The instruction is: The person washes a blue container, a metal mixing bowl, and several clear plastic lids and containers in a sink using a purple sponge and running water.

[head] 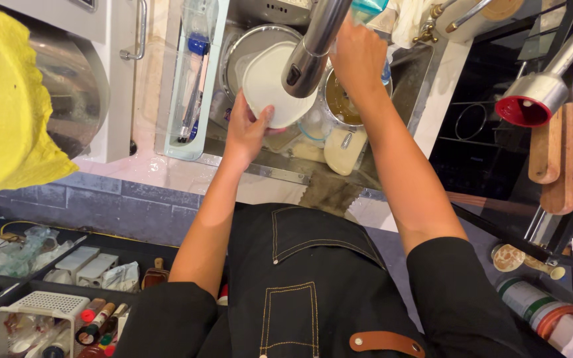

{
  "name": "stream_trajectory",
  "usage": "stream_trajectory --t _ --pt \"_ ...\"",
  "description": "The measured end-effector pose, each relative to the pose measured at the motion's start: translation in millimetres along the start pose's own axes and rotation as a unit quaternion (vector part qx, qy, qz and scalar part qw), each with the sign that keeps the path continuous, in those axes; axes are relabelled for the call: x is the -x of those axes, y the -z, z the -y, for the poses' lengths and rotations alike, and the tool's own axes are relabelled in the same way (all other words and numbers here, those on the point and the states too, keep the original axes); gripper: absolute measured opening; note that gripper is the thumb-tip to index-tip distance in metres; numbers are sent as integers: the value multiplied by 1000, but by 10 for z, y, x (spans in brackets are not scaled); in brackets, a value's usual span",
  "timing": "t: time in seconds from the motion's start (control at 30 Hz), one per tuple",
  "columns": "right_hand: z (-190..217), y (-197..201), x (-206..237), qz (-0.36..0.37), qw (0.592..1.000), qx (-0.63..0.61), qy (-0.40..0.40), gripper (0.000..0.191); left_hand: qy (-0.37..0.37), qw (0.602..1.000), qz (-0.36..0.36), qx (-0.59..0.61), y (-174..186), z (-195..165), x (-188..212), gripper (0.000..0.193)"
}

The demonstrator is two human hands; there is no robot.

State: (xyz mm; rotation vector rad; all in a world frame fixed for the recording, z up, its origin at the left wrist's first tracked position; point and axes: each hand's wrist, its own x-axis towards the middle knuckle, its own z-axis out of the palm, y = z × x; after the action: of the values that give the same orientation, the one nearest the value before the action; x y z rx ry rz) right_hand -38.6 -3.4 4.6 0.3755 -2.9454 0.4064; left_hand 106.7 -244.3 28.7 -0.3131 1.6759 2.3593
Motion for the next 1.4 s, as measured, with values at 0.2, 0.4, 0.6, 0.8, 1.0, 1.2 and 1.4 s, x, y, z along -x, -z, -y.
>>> stream_trajectory --t 0.2,0.4,0.6,0.8,1.0,1.2,1.4 --pt "120 -185 -64 -67 874 -472 -98 44 -22 998 52 27 -100 53 0 54" --pt "143 149 35 -50 795 -601 -57 24 -30 987 55 -148 -249 57 132 42" --pt "278 414 863 64 726 -676 -105 31 -92 944 -6 -316 -434 299 161 51" --pt "508 203 1403 -162 923 -336 -99 17 -147 917 35 -369 -713 806 253 51" --pt "409 319 1602 -159 984 -81 4 24 -244 923 40 -295 -784 855 401 56" --pt "543 531 1655 -177 948 -264 35 39 -182 929 107 -304 -855 727 454 53" --pt "546 709 1628 -149 976 -160 13 55 -331 872 10 -360 -763 885 390 58"
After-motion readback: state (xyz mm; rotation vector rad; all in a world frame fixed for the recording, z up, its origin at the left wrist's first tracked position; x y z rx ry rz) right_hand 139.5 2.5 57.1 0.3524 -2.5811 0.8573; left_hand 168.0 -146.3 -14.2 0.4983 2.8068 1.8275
